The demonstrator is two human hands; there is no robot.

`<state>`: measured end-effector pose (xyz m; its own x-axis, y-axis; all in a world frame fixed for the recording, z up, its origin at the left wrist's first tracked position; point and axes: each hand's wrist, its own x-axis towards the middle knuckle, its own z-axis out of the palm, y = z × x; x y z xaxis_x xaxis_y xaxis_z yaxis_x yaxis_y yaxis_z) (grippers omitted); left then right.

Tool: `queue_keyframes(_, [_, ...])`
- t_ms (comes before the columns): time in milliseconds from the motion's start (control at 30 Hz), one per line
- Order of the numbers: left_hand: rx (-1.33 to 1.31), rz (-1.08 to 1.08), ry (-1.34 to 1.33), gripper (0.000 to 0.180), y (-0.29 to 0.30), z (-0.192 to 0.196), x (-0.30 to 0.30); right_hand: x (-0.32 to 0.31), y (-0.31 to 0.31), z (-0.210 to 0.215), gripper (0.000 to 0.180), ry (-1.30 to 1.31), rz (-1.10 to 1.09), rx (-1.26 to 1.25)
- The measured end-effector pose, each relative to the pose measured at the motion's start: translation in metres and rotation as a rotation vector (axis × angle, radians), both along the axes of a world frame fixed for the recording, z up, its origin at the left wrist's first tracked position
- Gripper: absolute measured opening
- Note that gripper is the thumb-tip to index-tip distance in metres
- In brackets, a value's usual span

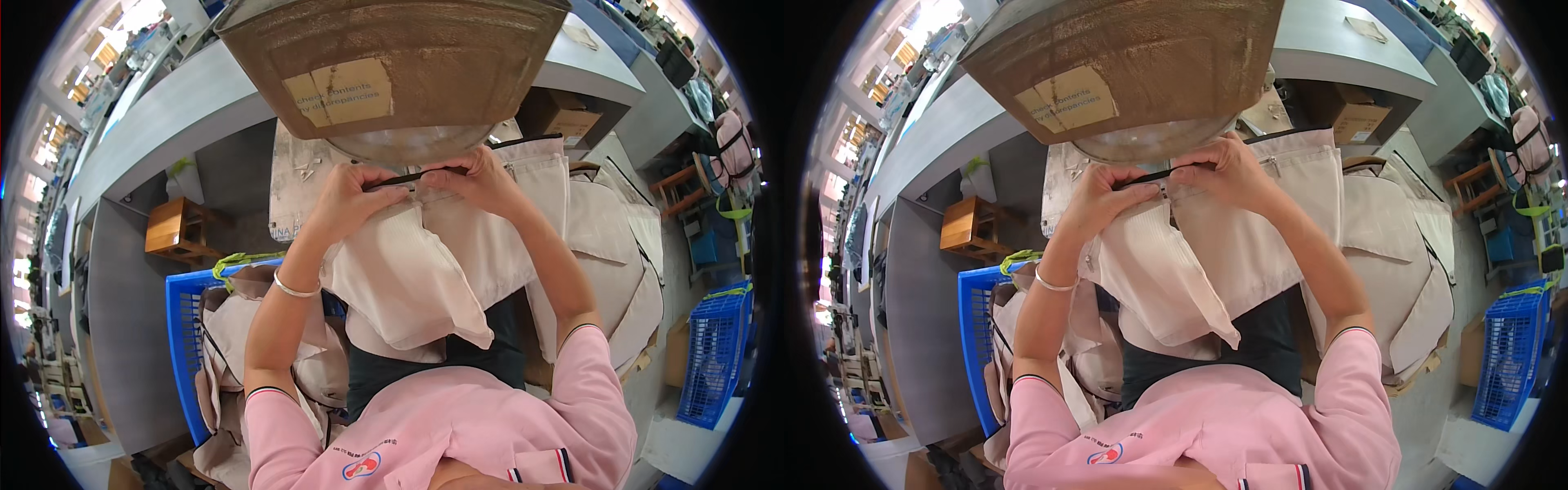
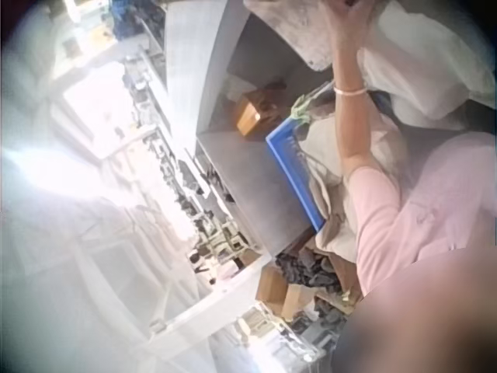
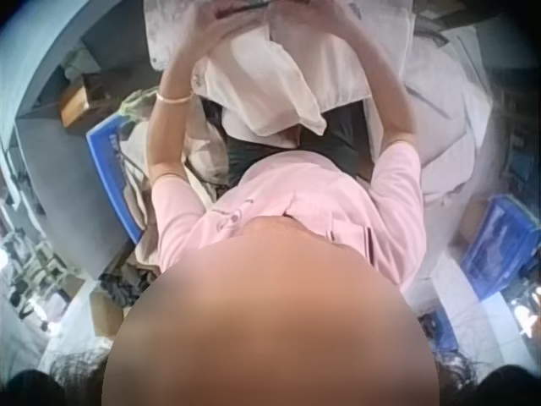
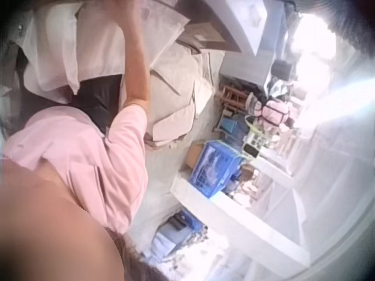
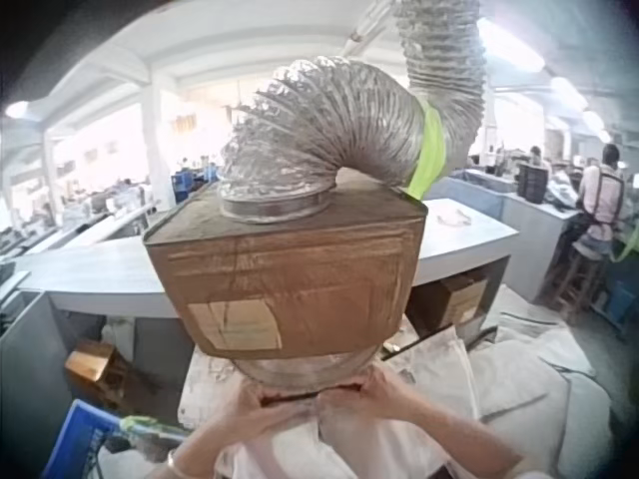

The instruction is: Inspecting and sorting fabric components for assembly in a manufacturing setting.

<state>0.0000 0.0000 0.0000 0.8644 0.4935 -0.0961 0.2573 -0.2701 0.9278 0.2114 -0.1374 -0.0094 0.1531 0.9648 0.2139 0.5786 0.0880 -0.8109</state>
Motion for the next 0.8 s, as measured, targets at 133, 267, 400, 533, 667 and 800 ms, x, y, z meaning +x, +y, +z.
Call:
queue_keyframes(133, [-0.191,0.066,-0.247,0.031,0.01,-0.003,0.013,0.006,0.02,-0.005,0.016,0.158,0.043,0.193])
queue_keyframes(267, [-0.204,0.093,-0.251,0.032,0.016,-0.006,0.016,0.008,0.019,-0.006,0.017,0.2,-0.006,0.136])
queue_keyframes(400, [-0.235,0.115,-0.261,0.034,0.018,-0.008,0.019,0.009,0.021,-0.005,0.02,0.252,-0.061,0.1])
queue_keyframes(533, [-0.241,0.139,-0.245,0.035,0.019,-0.003,0.018,0.006,0.02,0.0,0.023,0.302,-0.083,0.108])
queue_keyframes(667, [-0.319,0.154,-0.291,0.037,0.019,-0.001,0.02,0.002,0.019,0.004,0.024,0.338,-0.111,0.125])
queue_keyframes(800, [-0.338,0.191,-0.289,0.041,0.022,-0.006,0.021,0.005,0.017,0.004,0.024,0.242,-0.157,0.081])
